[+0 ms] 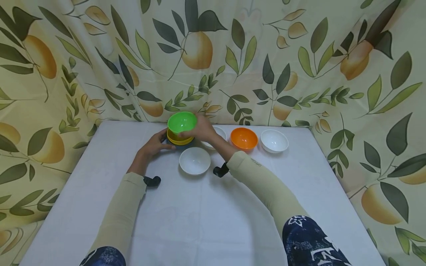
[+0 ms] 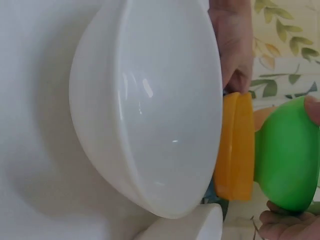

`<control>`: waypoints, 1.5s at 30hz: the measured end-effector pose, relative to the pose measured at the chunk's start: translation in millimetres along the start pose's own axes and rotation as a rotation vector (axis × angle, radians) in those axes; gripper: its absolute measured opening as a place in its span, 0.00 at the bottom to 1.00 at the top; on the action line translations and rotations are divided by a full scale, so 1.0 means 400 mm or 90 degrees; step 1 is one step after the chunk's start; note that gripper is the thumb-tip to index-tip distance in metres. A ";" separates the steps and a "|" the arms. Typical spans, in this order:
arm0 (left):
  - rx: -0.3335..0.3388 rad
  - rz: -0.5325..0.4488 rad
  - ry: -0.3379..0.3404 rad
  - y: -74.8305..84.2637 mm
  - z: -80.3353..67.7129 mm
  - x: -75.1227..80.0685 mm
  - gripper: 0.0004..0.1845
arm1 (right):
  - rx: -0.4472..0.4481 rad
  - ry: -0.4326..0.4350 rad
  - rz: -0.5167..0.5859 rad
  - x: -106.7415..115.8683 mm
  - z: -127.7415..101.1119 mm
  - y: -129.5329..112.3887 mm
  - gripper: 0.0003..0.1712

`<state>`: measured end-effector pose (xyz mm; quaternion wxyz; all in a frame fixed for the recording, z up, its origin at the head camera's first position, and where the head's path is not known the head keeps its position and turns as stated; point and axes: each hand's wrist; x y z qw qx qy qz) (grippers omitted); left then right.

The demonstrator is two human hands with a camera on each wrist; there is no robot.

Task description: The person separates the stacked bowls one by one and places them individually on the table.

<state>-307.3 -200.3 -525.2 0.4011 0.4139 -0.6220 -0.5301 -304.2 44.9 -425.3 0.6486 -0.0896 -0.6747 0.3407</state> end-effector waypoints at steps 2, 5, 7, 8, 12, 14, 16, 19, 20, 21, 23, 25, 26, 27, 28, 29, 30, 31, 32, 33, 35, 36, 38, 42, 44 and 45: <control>0.000 0.000 -0.002 0.002 -0.002 0.001 0.59 | 0.000 0.003 0.010 0.004 -0.004 -0.002 0.59; -0.001 -0.004 -0.004 0.005 -0.003 0.001 0.58 | -0.001 0.010 0.019 0.008 -0.011 -0.007 0.58; -0.002 -0.003 -0.006 0.003 -0.002 0.002 0.58 | 0.000 0.016 0.022 0.009 -0.016 -0.010 0.59; -0.003 -0.001 -0.006 0.002 -0.001 0.002 0.58 | 0.002 0.020 0.023 0.010 -0.019 -0.011 0.58; -0.013 0.001 -0.007 -0.001 0.001 0.002 0.58 | 0.002 0.031 0.023 0.016 -0.034 -0.018 0.59; -0.017 0.001 -0.006 0.000 0.000 0.000 0.58 | -0.007 0.032 0.026 0.021 -0.044 -0.022 0.60; -0.021 0.001 -0.008 0.001 0.000 0.000 0.57 | -0.024 0.028 0.025 0.026 -0.054 -0.026 0.63; -0.024 0.001 -0.008 0.002 0.001 0.000 0.57 | -0.047 0.025 0.027 0.035 -0.069 -0.031 0.64; -0.025 0.001 -0.009 0.002 0.001 0.000 0.57 | -0.051 0.024 0.028 0.038 -0.074 -0.033 0.64; -0.026 0.000 -0.010 0.002 0.001 0.001 0.57 | -0.053 0.024 0.029 0.041 -0.079 -0.033 0.64; -0.026 -0.002 -0.009 0.001 0.002 0.001 0.57 | -0.054 0.027 0.034 0.046 -0.090 -0.035 0.62; -0.025 -0.004 -0.010 0.001 0.002 0.001 0.57 | -0.047 0.030 0.038 0.052 -0.101 -0.035 0.61; -0.025 -0.005 -0.011 0.000 0.001 0.001 0.57 | -0.046 0.028 0.038 0.055 -0.106 -0.034 0.61; -0.024 -0.007 -0.011 0.000 0.001 0.001 0.57 | -0.041 0.029 0.039 0.057 -0.112 -0.033 0.61; -0.025 -0.008 -0.011 0.000 0.000 0.001 0.57 | -0.037 0.030 0.038 0.060 -0.118 -0.032 0.60; -0.024 -0.010 -0.012 0.000 0.000 0.001 0.57 | -0.035 0.031 0.036 0.062 -0.124 -0.030 0.60; -0.024 -0.012 -0.012 0.000 -0.001 0.000 0.57 | -0.033 0.031 0.035 0.065 -0.130 -0.028 0.60; -0.023 -0.012 -0.011 0.001 -0.002 -0.001 0.56 | -0.032 0.031 0.034 0.067 -0.136 -0.026 0.60; -0.022 -0.014 -0.010 0.001 -0.003 -0.002 0.57 | -0.030 0.032 0.034 0.070 -0.144 -0.025 0.60; -0.020 -0.014 -0.009 0.001 -0.004 -0.003 0.57 | -0.029 0.035 0.037 0.073 -0.152 -0.025 0.59; -0.014 -0.017 -0.007 0.001 -0.005 -0.006 0.57 | -0.035 0.036 0.039 0.080 -0.168 -0.022 0.60; -0.011 -0.018 -0.006 0.001 -0.005 -0.007 0.57 | -0.036 0.037 0.044 0.083 -0.176 -0.021 0.61; -0.005 -0.018 -0.004 0.001 -0.005 -0.008 0.58 | -0.042 0.041 0.052 0.090 -0.193 -0.016 0.62; -0.005 -0.015 -0.003 0.002 -0.004 -0.007 0.58 | -0.047 0.054 0.081 0.095 -0.219 0.003 0.61; -0.005 -0.015 -0.002 0.002 -0.003 -0.006 0.58 | -0.046 0.064 0.097 0.095 -0.231 0.015 0.59; -0.004 -0.016 0.000 0.002 -0.002 -0.006 0.58 | -0.046 0.068 0.105 0.094 -0.236 0.021 0.59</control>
Point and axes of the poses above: each hand's wrist, its own z-axis towards the middle knuckle, its own x-axis out of the back of the hand, y = z × x, and after that the axes turned 15 degrees about -z, right-handed
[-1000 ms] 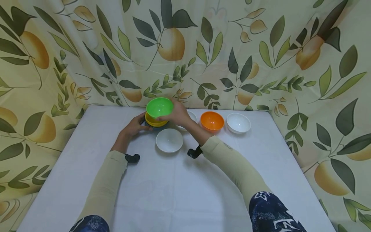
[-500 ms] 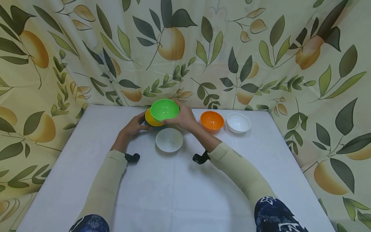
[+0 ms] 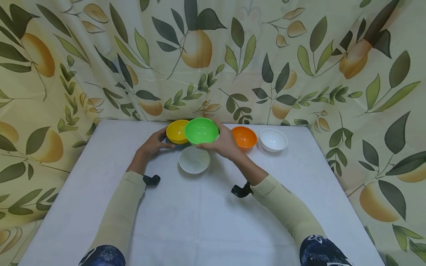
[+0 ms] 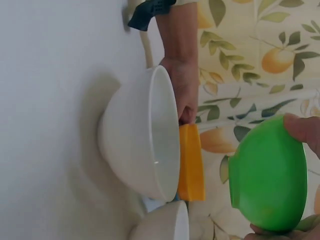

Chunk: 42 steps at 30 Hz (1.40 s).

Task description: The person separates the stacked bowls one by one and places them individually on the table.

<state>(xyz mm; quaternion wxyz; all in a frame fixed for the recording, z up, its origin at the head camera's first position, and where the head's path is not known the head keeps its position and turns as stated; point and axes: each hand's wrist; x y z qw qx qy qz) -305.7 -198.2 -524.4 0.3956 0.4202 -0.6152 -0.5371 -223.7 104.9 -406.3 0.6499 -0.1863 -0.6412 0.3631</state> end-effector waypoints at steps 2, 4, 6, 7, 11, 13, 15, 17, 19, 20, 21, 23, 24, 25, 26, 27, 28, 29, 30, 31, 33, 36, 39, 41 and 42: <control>0.006 -0.001 0.002 0.000 0.001 0.001 0.59 | -0.004 0.004 0.012 0.003 -0.011 0.012 0.60; 0.012 -0.003 0.004 -0.004 0.003 0.002 0.59 | -0.010 0.004 0.015 0.005 -0.023 0.024 0.60; 0.018 -0.003 0.005 -0.006 0.004 0.003 0.59 | -0.022 -0.001 0.013 0.007 -0.035 0.033 0.60; 0.020 -0.001 0.005 -0.007 0.003 0.003 0.59 | -0.028 -0.003 0.010 0.008 -0.042 0.039 0.60; 0.017 -0.002 0.006 -0.007 0.003 0.003 0.59 | -0.049 -0.003 -0.005 0.015 -0.063 0.056 0.61; 0.014 -0.003 0.007 -0.006 0.004 0.003 0.59 | -0.056 0.002 -0.011 0.020 -0.073 0.063 0.62; 0.015 -0.004 0.010 -0.005 0.004 0.003 0.60 | -0.066 0.008 -0.020 0.025 -0.082 0.072 0.64; 0.019 -0.004 0.011 -0.004 0.004 0.003 0.60 | -0.076 0.014 -0.024 0.029 -0.092 0.081 0.65; 0.020 -0.002 0.012 -0.004 0.005 0.004 0.60 | -0.085 0.021 -0.027 0.031 -0.101 0.092 0.65; 0.019 -0.001 0.011 -0.004 0.005 0.004 0.60 | -0.088 0.024 -0.027 0.031 -0.105 0.097 0.64; 0.017 -0.001 0.011 -0.004 0.005 0.004 0.60 | -0.088 0.027 -0.023 0.031 -0.110 0.103 0.63; 0.012 -0.003 0.007 -0.003 0.004 0.004 0.60 | -0.087 0.036 -0.015 0.030 -0.120 0.114 0.61; 0.015 -0.003 0.007 0.002 0.002 0.002 0.60 | -0.087 0.039 -0.013 0.029 -0.125 0.120 0.60; 0.015 -0.003 0.006 0.003 0.001 0.002 0.60 | -0.088 0.043 -0.013 0.028 -0.130 0.126 0.59; 0.015 -0.004 0.006 0.005 0.000 0.001 0.60 | -0.089 0.046 -0.014 0.028 -0.134 0.131 0.60; 0.016 -0.003 0.006 0.006 -0.001 0.000 0.59 | -0.091 0.049 -0.015 0.027 -0.139 0.137 0.60; 0.018 -0.001 0.008 0.006 -0.001 0.001 0.59 | -0.094 0.051 -0.017 0.026 -0.143 0.142 0.60; 0.021 -0.001 0.010 0.007 -0.001 0.000 0.60 | -0.099 0.051 -0.020 0.025 -0.147 0.147 0.61; 0.024 0.001 0.011 0.007 0.000 0.000 0.60 | -0.103 0.052 -0.022 0.024 -0.150 0.152 0.61; 0.020 0.002 0.012 0.002 0.002 0.002 0.60 | -0.106 0.052 -0.023 0.023 -0.154 0.156 0.61; 0.021 0.003 0.015 -0.001 0.003 0.003 0.60 | -0.110 0.050 -0.019 0.020 -0.161 0.165 0.60; 0.019 0.001 0.017 -0.004 0.004 0.003 0.60 | -0.113 0.047 -0.017 0.015 -0.171 0.177 0.59; 0.015 0.002 0.017 -0.006 0.004 0.003 0.60 | -0.118 0.043 -0.017 0.009 -0.180 0.185 0.59; 0.014 0.003 0.016 -0.005 0.004 0.002 0.60 | -0.124 0.039 -0.015 0.006 -0.185 0.190 0.60; 0.014 0.004 0.016 -0.005 0.004 0.002 0.60 | -0.128 0.036 -0.015 0.005 -0.187 0.192 0.60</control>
Point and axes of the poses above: each hand's wrist, its own z-axis towards the middle knuckle, its own x-axis out of the back of the hand, y = z × x, and after that the axes turned 15 degrees about -z, right-handed
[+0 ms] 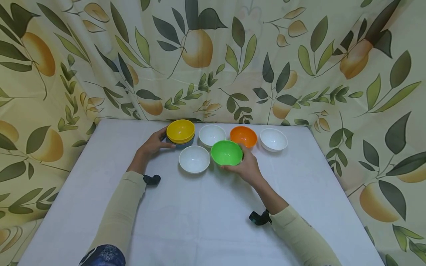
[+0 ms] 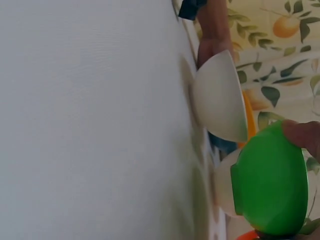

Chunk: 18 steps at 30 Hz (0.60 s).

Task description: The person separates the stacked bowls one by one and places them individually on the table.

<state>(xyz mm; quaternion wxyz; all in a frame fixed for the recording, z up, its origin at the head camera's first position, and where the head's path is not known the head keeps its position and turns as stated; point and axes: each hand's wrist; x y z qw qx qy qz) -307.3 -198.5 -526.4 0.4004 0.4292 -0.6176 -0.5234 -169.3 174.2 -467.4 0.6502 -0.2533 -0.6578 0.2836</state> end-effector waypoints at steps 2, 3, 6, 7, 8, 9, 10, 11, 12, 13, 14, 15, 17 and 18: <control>-0.001 0.001 -0.001 0.002 0.000 0.000 0.60 | -0.008 -0.004 -0.002 -0.002 -0.004 0.006 0.60; -0.001 0.003 0.000 0.004 0.000 -0.001 0.60 | -0.011 -0.004 -0.003 -0.004 -0.006 0.009 0.60; -0.001 0.000 0.003 0.006 -0.001 0.000 0.60 | -0.014 -0.006 -0.008 -0.008 -0.011 0.018 0.59; -0.001 -0.002 0.003 0.006 0.000 0.000 0.60 | -0.015 -0.006 -0.011 -0.010 -0.011 0.022 0.59; -0.001 -0.003 0.004 0.005 0.001 0.000 0.60 | -0.016 -0.006 -0.012 -0.011 -0.012 0.025 0.59; 0.000 -0.004 0.005 0.005 0.001 0.000 0.60 | -0.018 -0.007 -0.012 -0.013 -0.014 0.028 0.60; 0.000 -0.007 0.006 0.004 0.002 0.000 0.60 | -0.021 -0.007 -0.014 -0.014 -0.015 0.030 0.60; 0.000 -0.007 0.006 0.003 0.003 0.000 0.60 | -0.023 -0.008 -0.015 -0.016 -0.016 0.033 0.60; 0.001 -0.008 0.007 0.003 0.003 0.000 0.60 | -0.026 -0.009 -0.016 -0.017 -0.017 0.036 0.60; 0.000 -0.007 0.006 0.002 0.004 0.000 0.60 | -0.028 -0.010 -0.019 -0.019 -0.018 0.039 0.61; 0.000 -0.007 0.007 0.002 0.004 0.000 0.60 | -0.030 -0.011 -0.020 -0.020 -0.019 0.041 0.61; 0.000 -0.006 0.008 0.002 0.004 -0.001 0.59 | -0.032 -0.012 -0.021 -0.021 -0.020 0.043 0.61; 0.000 -0.003 0.008 0.002 0.004 -0.003 0.59 | -0.035 -0.013 -0.025 -0.022 -0.022 0.047 0.60; -0.001 -0.001 0.008 0.002 0.005 -0.003 0.59 | -0.036 -0.013 -0.028 -0.022 -0.023 0.048 0.60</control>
Point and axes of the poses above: each hand's wrist, its own z-axis towards the middle knuckle, its own x-axis out of the back of the hand, y = z × x, and after that the axes turned 15 degrees about -z, right-handed
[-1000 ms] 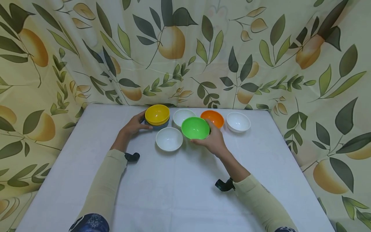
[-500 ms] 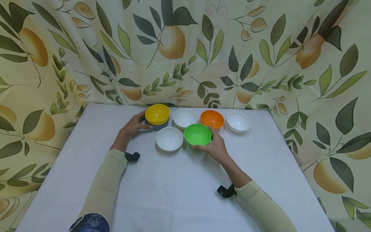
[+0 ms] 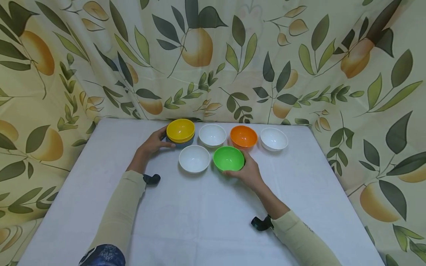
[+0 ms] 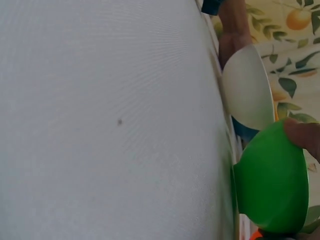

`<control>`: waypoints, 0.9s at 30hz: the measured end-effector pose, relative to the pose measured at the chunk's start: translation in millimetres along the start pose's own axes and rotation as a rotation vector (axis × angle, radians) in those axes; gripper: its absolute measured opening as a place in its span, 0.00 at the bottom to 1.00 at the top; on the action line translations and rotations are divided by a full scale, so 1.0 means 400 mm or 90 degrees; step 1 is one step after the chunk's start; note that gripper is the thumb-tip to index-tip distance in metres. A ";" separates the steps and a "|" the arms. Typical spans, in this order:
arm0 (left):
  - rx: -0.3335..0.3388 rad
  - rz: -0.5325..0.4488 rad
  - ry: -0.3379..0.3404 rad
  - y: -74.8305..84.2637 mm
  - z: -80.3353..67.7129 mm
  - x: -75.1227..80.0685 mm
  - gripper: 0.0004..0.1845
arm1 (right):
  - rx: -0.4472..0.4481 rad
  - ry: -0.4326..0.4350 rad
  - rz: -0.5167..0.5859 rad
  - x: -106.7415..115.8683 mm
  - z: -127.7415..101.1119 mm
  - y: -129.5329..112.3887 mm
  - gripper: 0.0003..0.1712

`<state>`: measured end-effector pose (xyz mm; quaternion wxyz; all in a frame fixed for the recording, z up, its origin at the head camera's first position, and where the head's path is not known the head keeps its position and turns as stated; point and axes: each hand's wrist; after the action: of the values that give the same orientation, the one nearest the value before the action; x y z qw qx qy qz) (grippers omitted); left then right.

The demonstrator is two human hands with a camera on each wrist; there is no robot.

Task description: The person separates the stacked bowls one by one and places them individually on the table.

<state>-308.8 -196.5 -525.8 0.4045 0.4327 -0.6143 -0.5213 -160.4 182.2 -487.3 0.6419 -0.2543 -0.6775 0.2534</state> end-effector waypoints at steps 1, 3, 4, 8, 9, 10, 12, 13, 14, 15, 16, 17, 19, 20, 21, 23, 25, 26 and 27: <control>-0.001 0.002 0.000 0.000 0.000 0.000 0.59 | 0.001 -0.001 -0.003 0.000 -0.001 0.001 0.60; -0.003 0.005 -0.001 0.002 -0.001 0.000 0.59 | 0.000 0.000 -0.004 0.000 -0.003 0.002 0.59; -0.003 0.005 -0.001 0.002 -0.001 0.000 0.59 | 0.000 -0.001 -0.005 0.000 -0.004 0.002 0.60; -0.008 0.007 -0.004 0.001 -0.002 0.001 0.59 | -0.006 -0.005 -0.006 -0.002 -0.008 0.008 0.62; -0.008 0.008 -0.005 0.001 -0.003 0.001 0.59 | -0.007 -0.007 -0.005 -0.004 -0.008 0.010 0.63; -0.009 0.008 -0.003 0.001 -0.003 0.001 0.59 | -0.008 -0.008 -0.004 -0.005 -0.009 0.012 0.63; -0.011 0.010 -0.003 0.001 -0.004 0.001 0.59 | -0.007 -0.009 -0.001 -0.006 -0.011 0.015 0.64; -0.012 0.009 -0.003 0.001 -0.004 0.001 0.59 | -0.006 -0.008 0.002 -0.007 -0.012 0.015 0.64; -0.012 0.009 -0.003 0.001 -0.004 0.001 0.59 | -0.004 -0.007 0.006 -0.008 -0.013 0.016 0.64; -0.013 0.008 -0.003 0.000 -0.003 0.001 0.59 | -0.002 -0.006 0.007 -0.008 -0.014 0.017 0.65; -0.013 0.008 -0.004 0.000 -0.003 0.002 0.59 | -0.001 -0.004 0.008 -0.008 -0.014 0.018 0.65; -0.014 0.008 -0.004 -0.001 -0.002 0.002 0.59 | 0.000 -0.003 0.009 -0.009 -0.015 0.019 0.65; -0.014 0.005 -0.004 -0.003 -0.001 0.003 0.59 | 0.000 -0.002 0.009 -0.010 -0.016 0.021 0.66; -0.014 0.005 -0.005 -0.004 0.000 0.003 0.59 | 0.000 -0.002 0.008 -0.011 -0.017 0.022 0.67; -0.013 0.006 -0.005 -0.004 0.000 0.003 0.59 | 0.000 -0.002 0.008 -0.012 -0.018 0.023 0.67; -0.013 0.006 -0.005 -0.005 0.001 0.003 0.59 | 0.001 -0.002 0.008 -0.012 -0.019 0.025 0.68; -0.012 0.008 -0.005 -0.004 0.000 0.003 0.59 | 0.004 -0.001 0.009 -0.013 -0.021 0.026 0.68; -0.012 0.010 -0.005 -0.003 0.000 0.002 0.59 | 0.005 0.000 0.010 -0.013 -0.022 0.026 0.68; -0.013 0.010 -0.005 -0.002 -0.001 0.002 0.59 | 0.006 0.001 0.010 -0.013 -0.022 0.027 0.68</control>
<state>-308.8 -197.4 -526.6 0.4105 0.4219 -0.6139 -0.5260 -151.1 186.9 -497.9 0.6417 -0.2570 -0.6736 0.2616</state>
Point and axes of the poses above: each hand's wrist, its own z-axis towards the middle knuckle, its own x-axis out of the back of the hand, y = z × x, and after that the axes turned 15 degrees about -z, right-handed
